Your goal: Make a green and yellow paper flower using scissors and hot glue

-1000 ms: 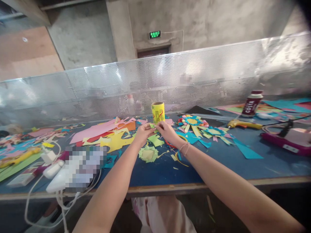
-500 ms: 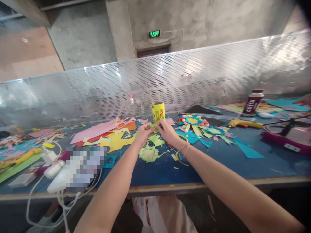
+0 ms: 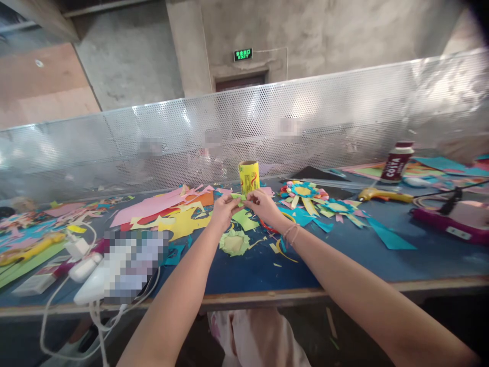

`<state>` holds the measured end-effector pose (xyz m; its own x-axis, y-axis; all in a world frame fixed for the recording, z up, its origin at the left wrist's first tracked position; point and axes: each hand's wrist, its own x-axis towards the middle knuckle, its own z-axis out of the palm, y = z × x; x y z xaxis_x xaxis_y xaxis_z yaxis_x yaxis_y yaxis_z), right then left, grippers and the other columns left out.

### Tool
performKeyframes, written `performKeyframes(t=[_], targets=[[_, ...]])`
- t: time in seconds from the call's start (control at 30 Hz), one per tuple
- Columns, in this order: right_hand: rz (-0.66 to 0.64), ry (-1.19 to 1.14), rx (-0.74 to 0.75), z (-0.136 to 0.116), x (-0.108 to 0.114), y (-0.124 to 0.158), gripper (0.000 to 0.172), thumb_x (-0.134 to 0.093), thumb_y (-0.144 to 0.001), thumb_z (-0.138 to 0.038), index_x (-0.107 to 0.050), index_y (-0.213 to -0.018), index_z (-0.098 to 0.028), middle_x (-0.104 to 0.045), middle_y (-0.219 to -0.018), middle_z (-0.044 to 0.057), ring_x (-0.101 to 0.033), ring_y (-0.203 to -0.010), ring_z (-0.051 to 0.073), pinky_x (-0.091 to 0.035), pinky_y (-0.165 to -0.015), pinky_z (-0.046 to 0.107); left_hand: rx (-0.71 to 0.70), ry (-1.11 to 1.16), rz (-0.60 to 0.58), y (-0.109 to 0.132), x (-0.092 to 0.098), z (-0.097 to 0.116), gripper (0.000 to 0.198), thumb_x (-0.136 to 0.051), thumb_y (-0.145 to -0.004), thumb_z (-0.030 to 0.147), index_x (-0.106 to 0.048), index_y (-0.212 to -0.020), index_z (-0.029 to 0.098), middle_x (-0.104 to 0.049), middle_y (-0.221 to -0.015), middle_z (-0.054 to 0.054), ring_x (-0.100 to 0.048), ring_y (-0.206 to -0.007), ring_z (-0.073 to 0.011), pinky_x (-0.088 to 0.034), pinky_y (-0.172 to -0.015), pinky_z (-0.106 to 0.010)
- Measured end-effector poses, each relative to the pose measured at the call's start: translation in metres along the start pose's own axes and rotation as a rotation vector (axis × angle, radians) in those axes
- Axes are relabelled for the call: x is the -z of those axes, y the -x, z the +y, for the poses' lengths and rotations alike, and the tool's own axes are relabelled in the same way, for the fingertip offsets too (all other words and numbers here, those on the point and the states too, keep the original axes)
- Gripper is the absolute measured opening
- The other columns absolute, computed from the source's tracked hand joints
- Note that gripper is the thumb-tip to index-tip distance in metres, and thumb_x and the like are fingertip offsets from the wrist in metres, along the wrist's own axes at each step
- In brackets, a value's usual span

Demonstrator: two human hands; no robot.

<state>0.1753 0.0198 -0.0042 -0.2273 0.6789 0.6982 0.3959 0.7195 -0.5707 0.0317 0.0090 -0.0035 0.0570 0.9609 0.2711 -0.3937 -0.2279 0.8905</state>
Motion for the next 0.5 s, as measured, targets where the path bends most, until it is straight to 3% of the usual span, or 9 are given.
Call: performKeyframes(t=[0.23,0.5], targets=[[-0.051,0.091,0.038,0.014,-0.003,-0.002,0.015,-0.049,-0.079,-0.027,-0.044,-0.067,-0.02,-0.045,-0.07,0.001,-0.046,-0.068,0.015,-0.04,-0.064,0.03,-0.011,-0.081,-0.046,0.001,0.0,0.002,0.029,-0.076,-0.055,0.027,-0.063,-0.077,0.012,-0.067,-0.075,-0.004,-0.062,-0.072,-0.0143,-0.05,-0.078,-0.034],[-0.138,0.341,0.273,0.013,0.002,0.001,0.017,-0.034,-0.088,-0.019,-0.047,-0.077,-0.019,-0.049,-0.079,0.008,-0.047,-0.078,0.02,-0.042,-0.073,0.035,-0.053,-0.207,-0.038,0.0,0.0,0.0,0.03,-0.077,-0.052,0.026,-0.065,-0.076,0.014,-0.067,-0.074,-0.004,-0.062,-0.073,-0.0162,-0.05,-0.076,-0.035]])
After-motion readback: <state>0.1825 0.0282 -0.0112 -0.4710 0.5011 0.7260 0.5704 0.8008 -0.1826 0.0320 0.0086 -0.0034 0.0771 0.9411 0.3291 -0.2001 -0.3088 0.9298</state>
